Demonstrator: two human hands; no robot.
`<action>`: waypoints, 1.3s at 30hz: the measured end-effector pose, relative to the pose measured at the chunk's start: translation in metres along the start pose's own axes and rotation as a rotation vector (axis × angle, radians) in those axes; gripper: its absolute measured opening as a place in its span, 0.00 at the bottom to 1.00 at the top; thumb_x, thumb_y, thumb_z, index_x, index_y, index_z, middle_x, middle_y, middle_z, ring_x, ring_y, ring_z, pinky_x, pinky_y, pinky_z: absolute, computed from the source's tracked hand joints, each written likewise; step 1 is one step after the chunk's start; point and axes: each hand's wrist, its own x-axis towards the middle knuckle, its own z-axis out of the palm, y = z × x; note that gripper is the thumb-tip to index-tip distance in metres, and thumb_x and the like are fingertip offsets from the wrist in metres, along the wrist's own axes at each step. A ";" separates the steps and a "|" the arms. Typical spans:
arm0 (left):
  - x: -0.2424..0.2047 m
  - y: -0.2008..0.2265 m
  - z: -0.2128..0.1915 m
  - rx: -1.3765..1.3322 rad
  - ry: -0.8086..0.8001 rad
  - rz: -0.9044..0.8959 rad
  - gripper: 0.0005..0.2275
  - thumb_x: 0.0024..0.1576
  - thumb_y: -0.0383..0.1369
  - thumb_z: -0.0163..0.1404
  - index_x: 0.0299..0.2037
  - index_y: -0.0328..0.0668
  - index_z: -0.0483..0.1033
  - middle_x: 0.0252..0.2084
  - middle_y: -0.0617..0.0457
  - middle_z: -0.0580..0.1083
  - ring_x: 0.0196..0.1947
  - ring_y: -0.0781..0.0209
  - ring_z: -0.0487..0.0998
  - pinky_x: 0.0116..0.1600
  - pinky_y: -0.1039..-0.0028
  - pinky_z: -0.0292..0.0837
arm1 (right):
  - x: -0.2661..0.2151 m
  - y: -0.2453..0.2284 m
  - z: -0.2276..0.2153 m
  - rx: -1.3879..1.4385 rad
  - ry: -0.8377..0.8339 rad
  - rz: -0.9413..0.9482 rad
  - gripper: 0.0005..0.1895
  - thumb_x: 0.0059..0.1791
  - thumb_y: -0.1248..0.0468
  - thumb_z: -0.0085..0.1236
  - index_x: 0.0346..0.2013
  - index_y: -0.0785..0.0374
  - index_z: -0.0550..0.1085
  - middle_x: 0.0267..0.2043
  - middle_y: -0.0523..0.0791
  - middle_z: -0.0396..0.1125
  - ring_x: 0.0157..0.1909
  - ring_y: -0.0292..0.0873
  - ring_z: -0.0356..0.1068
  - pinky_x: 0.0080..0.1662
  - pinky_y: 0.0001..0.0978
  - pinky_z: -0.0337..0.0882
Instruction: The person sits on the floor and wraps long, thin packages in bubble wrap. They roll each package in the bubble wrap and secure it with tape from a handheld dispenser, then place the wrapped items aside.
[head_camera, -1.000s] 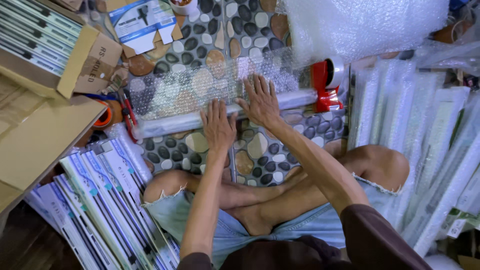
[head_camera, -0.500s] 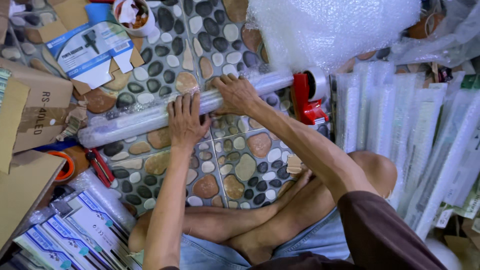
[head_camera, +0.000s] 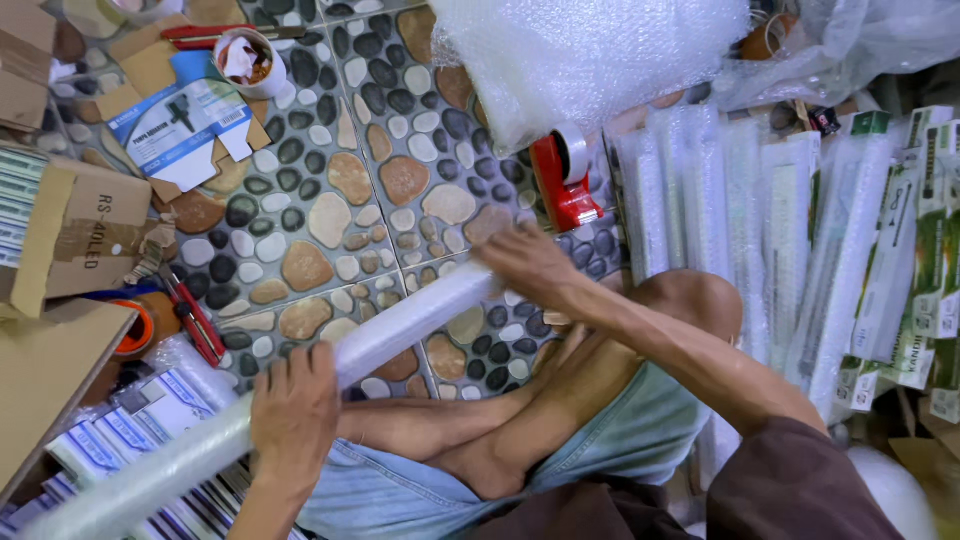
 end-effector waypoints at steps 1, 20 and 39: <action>-0.019 -0.004 -0.004 -0.033 -0.139 -0.097 0.15 0.44 0.43 0.60 0.36 0.59 0.68 0.31 0.62 0.73 0.35 0.60 0.78 0.43 0.71 0.74 | -0.012 0.024 -0.003 -0.084 0.267 0.076 0.16 0.48 0.72 0.69 0.49 0.57 0.79 0.31 0.44 0.74 0.31 0.46 0.72 0.40 0.42 0.74; -0.029 0.177 -0.011 -1.782 -0.703 -0.962 0.30 0.36 0.30 0.66 0.52 0.25 0.75 0.42 0.36 0.73 0.45 0.42 0.77 0.51 0.56 0.72 | -0.072 0.068 0.020 0.965 0.777 1.118 0.07 0.49 0.60 0.66 0.39 0.58 0.83 0.23 0.46 0.73 0.24 0.41 0.76 0.27 0.32 0.75; -0.026 0.185 -0.013 -1.942 -0.715 -0.949 0.33 0.38 0.29 0.66 0.58 0.33 0.72 0.43 0.36 0.74 0.41 0.42 0.80 0.42 0.54 0.75 | -0.045 -0.053 0.033 1.399 0.457 0.718 0.14 0.44 0.64 0.74 0.25 0.65 0.74 0.16 0.47 0.66 0.15 0.38 0.65 0.19 0.28 0.65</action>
